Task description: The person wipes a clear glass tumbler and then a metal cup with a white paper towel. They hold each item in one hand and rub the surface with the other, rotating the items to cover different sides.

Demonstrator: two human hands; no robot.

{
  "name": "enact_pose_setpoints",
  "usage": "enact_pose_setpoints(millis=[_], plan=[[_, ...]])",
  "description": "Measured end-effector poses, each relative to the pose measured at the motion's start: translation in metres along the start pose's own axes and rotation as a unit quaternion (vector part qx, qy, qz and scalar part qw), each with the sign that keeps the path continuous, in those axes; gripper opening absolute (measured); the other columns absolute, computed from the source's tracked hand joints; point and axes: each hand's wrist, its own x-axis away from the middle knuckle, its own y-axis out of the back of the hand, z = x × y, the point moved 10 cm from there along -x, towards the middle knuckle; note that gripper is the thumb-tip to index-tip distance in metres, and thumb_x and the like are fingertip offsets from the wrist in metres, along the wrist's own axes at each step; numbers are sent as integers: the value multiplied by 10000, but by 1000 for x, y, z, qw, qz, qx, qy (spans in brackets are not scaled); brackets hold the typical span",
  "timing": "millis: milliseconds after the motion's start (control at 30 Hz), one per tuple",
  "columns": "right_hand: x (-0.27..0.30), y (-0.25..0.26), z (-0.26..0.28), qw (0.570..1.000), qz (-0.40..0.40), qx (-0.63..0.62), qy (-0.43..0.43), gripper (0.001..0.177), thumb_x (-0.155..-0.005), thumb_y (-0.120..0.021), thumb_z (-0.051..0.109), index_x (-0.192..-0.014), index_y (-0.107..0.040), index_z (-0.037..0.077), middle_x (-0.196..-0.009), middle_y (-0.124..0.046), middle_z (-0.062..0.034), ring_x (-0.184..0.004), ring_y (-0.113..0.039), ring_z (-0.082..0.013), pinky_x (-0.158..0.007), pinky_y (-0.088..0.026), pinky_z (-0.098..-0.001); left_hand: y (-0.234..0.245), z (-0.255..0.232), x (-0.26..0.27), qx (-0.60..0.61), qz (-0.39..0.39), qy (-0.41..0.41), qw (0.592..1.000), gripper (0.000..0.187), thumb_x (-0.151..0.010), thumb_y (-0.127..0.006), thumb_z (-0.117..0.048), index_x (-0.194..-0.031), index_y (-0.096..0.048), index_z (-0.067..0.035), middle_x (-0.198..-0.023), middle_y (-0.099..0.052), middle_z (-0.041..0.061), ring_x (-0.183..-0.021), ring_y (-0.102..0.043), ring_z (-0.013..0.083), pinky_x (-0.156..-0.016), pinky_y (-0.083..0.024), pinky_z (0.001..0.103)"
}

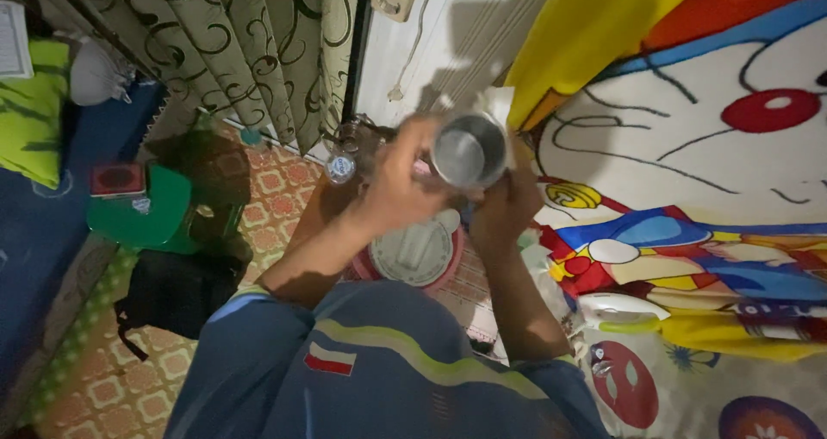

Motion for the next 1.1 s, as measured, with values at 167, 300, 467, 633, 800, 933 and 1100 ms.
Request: enact_pose_setpoints(millis=[167, 300, 467, 633, 800, 933, 1100], plan=[[36, -5, -20, 987, -12, 160, -14, 386, -995, -675, -34, -1381, -651, -28, -1362, -615, -321, -1302, -529, -385, -958, -494, -513, 31, 7, -8, 61, -159, 95, 981, 656, -777, -920, -440, -1178, -571, -57, -946, -684, 131, -892, -660, 206, -805, -534, 369], [-8, -14, 1, 989, 75, 130, -19, 513, -963, -454, -2, -1437, -622, 99, -920, -701, -58, -605, -407, -115, -584, -350, -305, 21, 3, -4, 55, -159, 74, 983, 590, -744, -904, -485, -1104, -634, -103, -853, -682, 94, -833, -687, 205, -783, -540, 332], [0, -20, 21, 992, 59, -37, 110, 365, -917, -636, -40, -1278, -676, -85, -1335, -609, -341, -1246, -585, -556, -1048, -513, -652, 23, 2, -10, 130, -140, 45, 981, 577, -1005, -705, -401, -1418, -561, -25, -1287, -649, 195, -1254, -569, 218, -1031, -494, 465], [-26, -34, 45, 976, 155, 138, 62, 251, -991, -485, -96, -1203, -613, -131, -1157, -554, -330, -1117, -506, -399, -975, -405, -511, 25, -1, -9, 53, -102, 12, 993, 658, -991, -693, -465, -1409, -555, 25, -1276, -545, 198, -1181, -582, 331, -1030, -446, 469], [-40, -52, 70, 969, 219, 116, 16, 328, -962, -336, -214, -1218, -419, -402, -884, -439, -510, -1060, -478, -656, -1013, -372, -610, 27, -3, -13, 57, -75, 22, 995, 554, -991, -728, -312, -1391, -560, 32, -1173, -578, 204, -1110, -610, 344, -992, -450, 502], [-29, -26, 20, 989, 141, -15, 37, 375, -995, -535, -45, -1342, -677, -21, -961, -700, -168, -827, -670, -257, -808, -496, -351, 31, 5, -7, 104, -101, 33, 989, 549, -1006, -716, -292, -1427, -529, 8, -1251, -619, 229, -1224, -605, 315, -1033, -467, 484], [-31, -21, -15, 973, 210, -90, -33, 398, -1076, -544, 111, -1434, -576, -59, -824, -735, -163, -787, -708, -195, -761, -541, -321, 11, 12, 1, 173, -69, 53, 981, 569, -979, -742, -238, -1449, -521, -5, -1297, -629, 214, -1247, -618, 342, -1042, -480, 489]])
